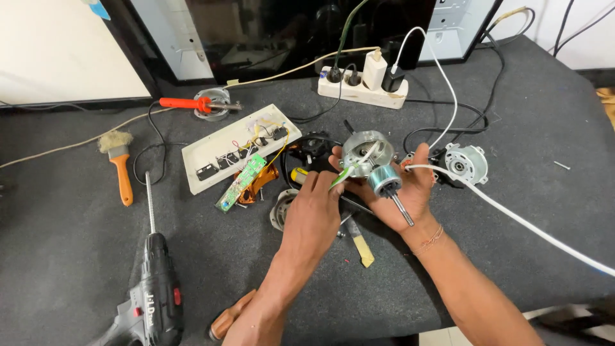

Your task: Disassembling an electric motor by removing screws and separating the casing from the internal rotor and stator.

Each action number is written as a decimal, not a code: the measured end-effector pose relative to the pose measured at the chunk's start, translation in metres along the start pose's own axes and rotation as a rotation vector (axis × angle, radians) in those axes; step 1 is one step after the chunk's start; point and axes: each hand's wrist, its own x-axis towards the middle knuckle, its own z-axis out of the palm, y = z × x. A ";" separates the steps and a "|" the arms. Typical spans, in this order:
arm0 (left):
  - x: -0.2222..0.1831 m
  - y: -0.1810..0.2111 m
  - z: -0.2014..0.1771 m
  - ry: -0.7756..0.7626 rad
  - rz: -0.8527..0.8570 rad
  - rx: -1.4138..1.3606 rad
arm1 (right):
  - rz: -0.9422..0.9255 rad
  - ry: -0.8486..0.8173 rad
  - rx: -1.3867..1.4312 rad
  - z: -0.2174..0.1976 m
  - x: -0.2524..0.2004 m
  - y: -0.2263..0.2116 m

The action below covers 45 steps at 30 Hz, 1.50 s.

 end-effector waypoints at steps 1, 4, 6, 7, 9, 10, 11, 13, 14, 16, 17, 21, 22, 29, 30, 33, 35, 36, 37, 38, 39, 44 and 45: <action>0.000 0.000 0.001 -0.024 0.011 0.005 | -0.004 -0.054 -0.007 -0.004 0.000 0.000; -0.003 0.001 -0.006 -0.101 -0.002 0.021 | -0.008 -0.128 -0.046 -0.016 -0.004 0.003; 0.000 0.006 -0.022 -0.142 -0.022 0.037 | -0.008 -0.162 -0.081 -0.019 -0.003 0.001; 0.001 0.010 -0.033 -0.206 -0.043 0.038 | -0.003 -0.126 -0.078 -0.019 -0.002 0.001; -0.004 0.016 -0.053 -0.274 -0.088 0.033 | 0.023 -0.076 -0.066 -0.015 -0.007 0.004; -0.005 0.018 -0.063 -0.277 -0.126 0.031 | 0.006 -0.017 -0.085 -0.009 -0.008 0.005; -0.005 0.021 -0.073 -0.281 -0.165 0.029 | -0.010 0.043 -0.104 -0.002 -0.008 0.006; -0.004 0.034 -0.081 -0.281 -0.183 -0.017 | -0.006 0.056 -0.104 -0.013 -0.006 0.010; -0.007 0.041 -0.084 -0.285 -0.205 -0.070 | 0.000 0.077 -0.107 -0.020 -0.010 0.014; -0.006 0.047 -0.087 -0.293 -0.213 -0.026 | 0.005 0.025 -0.080 -0.022 -0.012 0.014; -0.004 0.051 -0.089 -0.296 -0.212 0.016 | 0.005 -0.034 -0.061 -0.023 -0.013 0.013; 0.008 0.070 -0.079 -0.203 -0.145 -0.085 | 0.013 -0.123 0.069 -0.028 -0.012 0.009; 0.015 0.077 -0.067 -0.213 -0.111 -0.082 | 0.050 -0.082 0.114 -0.018 -0.014 0.008; 0.064 0.094 -0.007 -0.095 0.195 -0.134 | 0.383 0.279 0.247 -0.045 0.014 0.000; 0.069 0.103 -0.004 -0.092 0.196 -0.135 | 0.440 0.339 0.260 -0.052 0.023 -0.002; 0.083 0.136 0.000 -0.041 0.252 -0.127 | 0.620 0.522 0.305 -0.071 0.043 -0.008; 0.090 0.168 -0.005 -0.245 0.247 -0.298 | 0.746 0.640 0.333 -0.074 0.057 0.000; 0.085 0.184 0.010 -0.239 0.244 -0.294 | 0.753 0.637 0.331 -0.051 0.036 0.007; 0.081 0.200 0.024 -0.302 0.337 -0.313 | 0.420 0.320 0.192 -0.029 0.016 0.014; 0.077 0.216 0.039 -0.366 0.428 -0.332 | 0.092 -0.004 0.062 -0.007 -0.006 0.020; 0.061 0.222 0.060 -0.361 0.423 -0.330 | 0.099 -0.007 0.064 -0.004 -0.007 0.020; 0.019 0.235 0.072 -0.924 0.417 -0.348 | 0.069 0.082 0.072 0.007 -0.008 0.016; 0.015 0.231 0.086 -0.929 0.416 -0.353 | 0.067 0.089 0.074 0.010 -0.010 0.015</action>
